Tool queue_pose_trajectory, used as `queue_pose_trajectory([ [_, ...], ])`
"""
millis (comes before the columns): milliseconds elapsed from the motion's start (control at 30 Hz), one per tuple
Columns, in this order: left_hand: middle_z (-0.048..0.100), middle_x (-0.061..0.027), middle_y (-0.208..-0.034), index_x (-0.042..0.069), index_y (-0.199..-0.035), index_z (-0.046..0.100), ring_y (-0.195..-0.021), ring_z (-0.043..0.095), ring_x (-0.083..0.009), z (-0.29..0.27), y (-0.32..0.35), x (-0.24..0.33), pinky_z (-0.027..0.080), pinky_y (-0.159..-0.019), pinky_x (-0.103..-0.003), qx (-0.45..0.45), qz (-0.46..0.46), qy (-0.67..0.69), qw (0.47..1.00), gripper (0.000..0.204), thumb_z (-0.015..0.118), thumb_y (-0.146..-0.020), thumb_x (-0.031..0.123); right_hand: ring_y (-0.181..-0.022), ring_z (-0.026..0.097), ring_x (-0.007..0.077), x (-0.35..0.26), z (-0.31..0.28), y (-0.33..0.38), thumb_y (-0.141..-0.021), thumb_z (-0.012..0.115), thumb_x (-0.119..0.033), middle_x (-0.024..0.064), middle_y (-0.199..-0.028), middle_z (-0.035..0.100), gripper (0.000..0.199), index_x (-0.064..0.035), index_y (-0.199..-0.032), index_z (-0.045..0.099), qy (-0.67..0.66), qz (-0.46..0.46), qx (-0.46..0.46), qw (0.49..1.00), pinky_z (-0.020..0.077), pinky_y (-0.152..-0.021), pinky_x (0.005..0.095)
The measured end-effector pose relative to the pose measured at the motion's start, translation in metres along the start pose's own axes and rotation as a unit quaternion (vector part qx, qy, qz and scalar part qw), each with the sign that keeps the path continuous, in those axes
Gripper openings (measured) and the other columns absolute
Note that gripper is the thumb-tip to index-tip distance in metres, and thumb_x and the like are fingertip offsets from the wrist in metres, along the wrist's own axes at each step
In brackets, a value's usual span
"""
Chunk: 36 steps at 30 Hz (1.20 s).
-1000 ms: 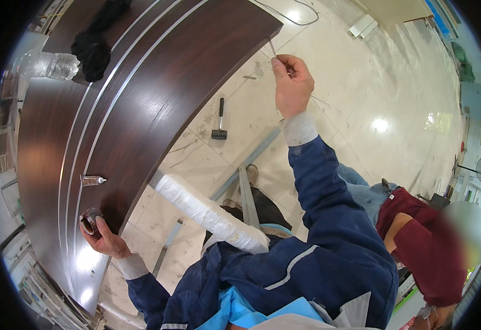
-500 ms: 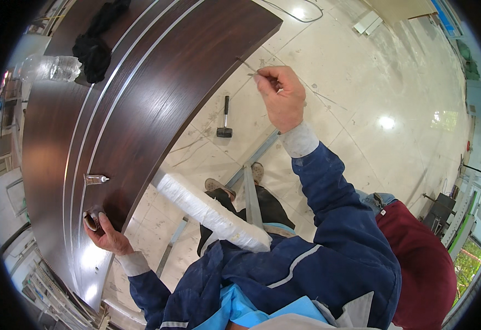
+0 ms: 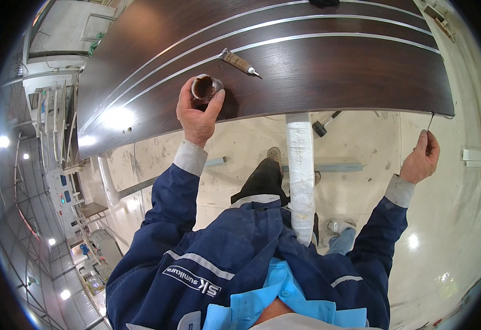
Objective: The person uses a small brush to apply a dark liquid finish to the edges and grooves of a curved wooden panel. They repeatedly dip the brush into a small container and wipe the surface with a black cloth between applications.
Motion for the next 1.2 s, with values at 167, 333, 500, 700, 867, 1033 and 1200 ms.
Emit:
queue_pose_trajectory([
  [167, 0.072, -0.0075, -0.121, 0.002, -0.135, 0.063, -0.108, 0.069, -0.016, -0.005, -0.005, -0.001, 0.055, -0.097, -0.03, -0.007, 0.027, 0.006, 1.0, 0.052, 0.085, -0.089, 0.006, -0.09, 0.067, 0.0165, -0.021, 0.034, 0.06, -0.097, 0.074, -0.009, 0.0039, -0.102, 0.074, 0.015, -0.0071, -0.111, 0.076, 0.087, -0.139, -0.221, 0.961, 0.054, -0.083, 0.0289],
  [333, 0.071, -0.008, -0.123, 0.002, -0.137, 0.062, -0.109, 0.069, -0.0157, -0.012, -0.004, -0.007, 0.055, -0.099, -0.031, 0.011, 0.005, 0.011, 1.0, 0.05, 0.083, -0.091, 0.005, -0.091, 0.067, 0.0162, -0.003, 0.018, 0.045, -0.098, 0.072, -0.01, 0.0055, -0.1, 0.074, 0.014, -0.0048, -0.111, 0.075, 0.034, -0.071, -0.137, 0.987, 0.0538, -0.084, 0.0294],
  [500, 0.07, -0.0062, -0.12, 0.001, -0.135, 0.062, -0.107, 0.067, -0.0148, -0.022, 0.002, -0.008, 0.054, -0.098, -0.031, 0.015, 0.012, 0.006, 1.0, 0.052, 0.084, -0.088, 0.008, -0.098, 0.068, 0.0152, -0.002, 0.023, 0.052, -0.099, 0.075, -0.012, 0.0089, -0.106, 0.075, 0.02, 0.0026, -0.113, 0.073, 0.0, -0.036, -0.126, 0.991, 0.056, -0.088, 0.0311],
  [700, 0.072, -0.0067, -0.118, 0.0, -0.135, 0.061, -0.105, 0.069, -0.0143, -0.02, 0.003, 0.003, 0.054, -0.097, -0.03, 0.001, -0.001, 0.038, 0.999, 0.055, 0.083, -0.085, 0.008, -0.098, 0.067, 0.0147, -0.011, 0.032, 0.084, -0.101, 0.074, -0.013, 0.008, -0.107, 0.074, 0.02, 0.003, -0.114, 0.073, 0.006, -0.033, -0.16, 0.987, 0.0556, -0.089, 0.0303],
  [867, 0.073, -0.0065, -0.114, 0.001, -0.132, 0.063, -0.101, 0.07, -0.014, -0.016, 0.001, 0.015, 0.056, -0.092, -0.029, -0.034, -0.002, 0.021, 0.999, 0.06, 0.088, -0.078, 0.011, -0.097, 0.065, 0.0123, -0.046, 0.042, 0.109, -0.102, 0.073, -0.009, 0.0052, -0.104, 0.073, 0.017, 0.002, -0.115, 0.074, -0.01, -0.054, -0.269, 0.961, 0.053, -0.089, 0.027],
  [1033, 0.071, -0.0098, -0.121, 0.004, -0.127, 0.069, -0.107, 0.07, -0.0198, -0.012, 0.001, 0.027, 0.056, -0.093, -0.033, -0.153, 0.041, 0.023, 0.987, 0.06, 0.091, -0.072, 0.015, -0.093, 0.062, 0.0077, -0.104, 0.072, 0.187, -0.101, 0.072, -0.004, 0.0021, -0.1, 0.072, 0.017, 0.001, -0.117, 0.075, -0.04, 0.006, -0.39, 0.92, 0.0509, -0.084, 0.0233],
  [1200, 0.065, -0.0181, -0.145, 0.01, -0.127, 0.073, -0.127, 0.064, -0.0337, -0.005, 0.016, 0.054, 0.05, -0.106, -0.044, -0.347, 0.122, 0.095, 0.925, 0.068, 0.093, -0.065, 0.028, -0.086, 0.063, 0.0083, -0.15, 0.128, 0.265, -0.1, 0.071, -0.004, 0.0023, -0.099, 0.073, 0.019, 0.0019, -0.118, 0.074, -0.056, 0.09, -0.493, 0.864, 0.0521, -0.077, 0.0238],
])
Point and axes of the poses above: each hand's wrist, its own y-axis away from the middle knuckle, its own z-axis out of the palm, x = y × z, the point moved 8 cm from there along -y, towards the middle knuckle
